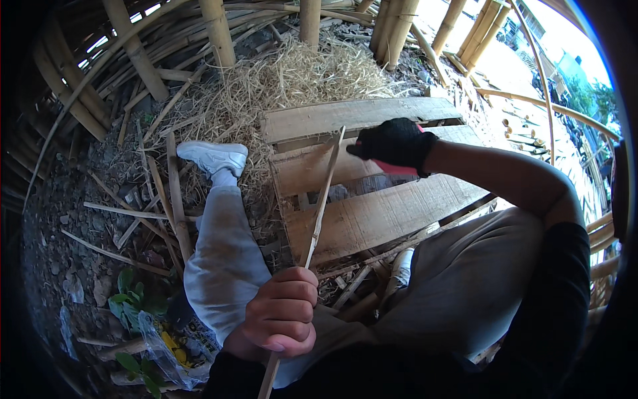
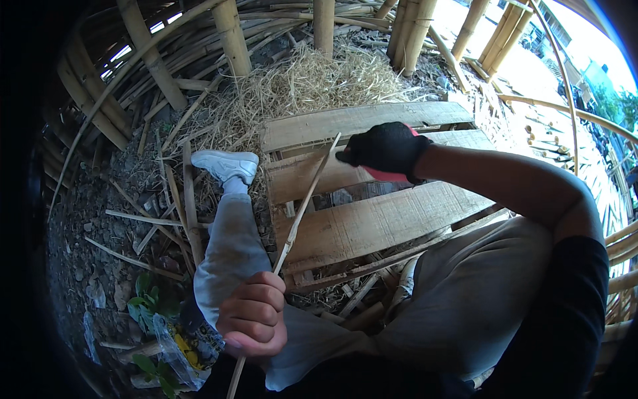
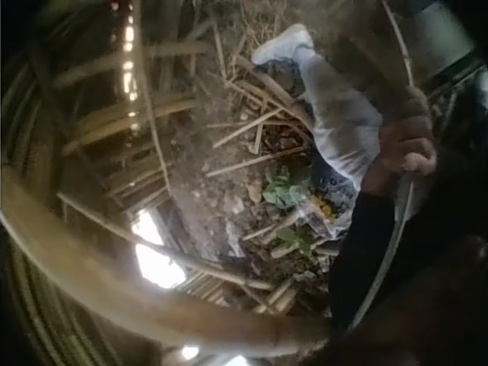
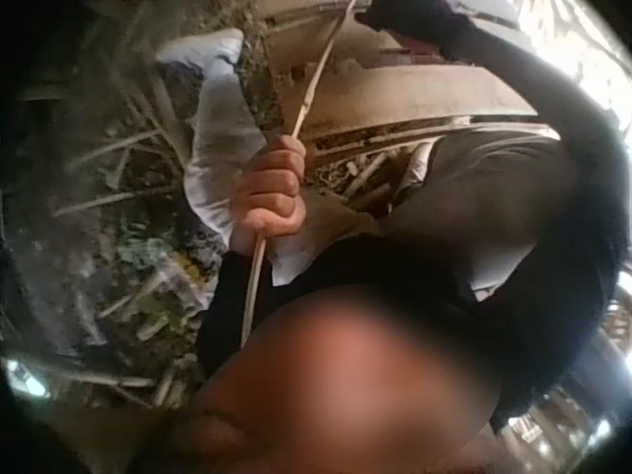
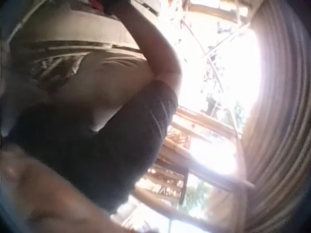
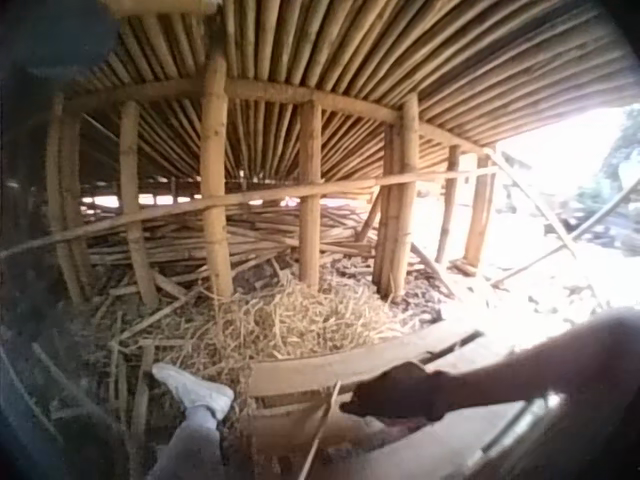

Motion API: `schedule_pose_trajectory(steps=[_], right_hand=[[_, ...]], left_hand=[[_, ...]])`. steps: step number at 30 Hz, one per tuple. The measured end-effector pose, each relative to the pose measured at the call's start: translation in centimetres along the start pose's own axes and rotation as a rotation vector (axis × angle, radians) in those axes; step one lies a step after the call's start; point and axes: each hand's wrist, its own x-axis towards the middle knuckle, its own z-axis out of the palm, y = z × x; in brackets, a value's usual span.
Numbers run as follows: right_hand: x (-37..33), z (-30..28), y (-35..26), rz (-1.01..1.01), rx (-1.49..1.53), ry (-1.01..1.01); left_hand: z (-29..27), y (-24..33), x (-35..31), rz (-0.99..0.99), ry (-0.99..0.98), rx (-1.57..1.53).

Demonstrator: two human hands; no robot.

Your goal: The person sits on the ground and uses a knife to repeatedly shave and sharpen a long thin bamboo stick. They hold the stick with the left hand and draw the knife along its length with the right hand, producing fine shavings. The stick is rotated and repositioned several times to work different sides.

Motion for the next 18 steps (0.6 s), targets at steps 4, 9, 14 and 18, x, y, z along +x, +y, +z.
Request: schedule_pose_trajectory(steps=[4,9,14,18], right_hand=[[0.3,0.9,1.3,0.17,-0.014,0.006],[-0.4,0.3,-0.8,0.151,0.115,0.015],[-2.7,0.1,-6.0,-0.233,-0.078,0.478],[-5.3,0.1,-9.7,-0.367,0.027,0.263]], left_hand=[[0.5,0.0,0.3,0.075,0.073,-0.02],[0.0,2.8,0.1,0.122,0.144,-0.029],[-0.5,0.8,0.0,0.056,0.16,0.034],[0.0,0.1,-0.8,0.073,0.282,0.013]])
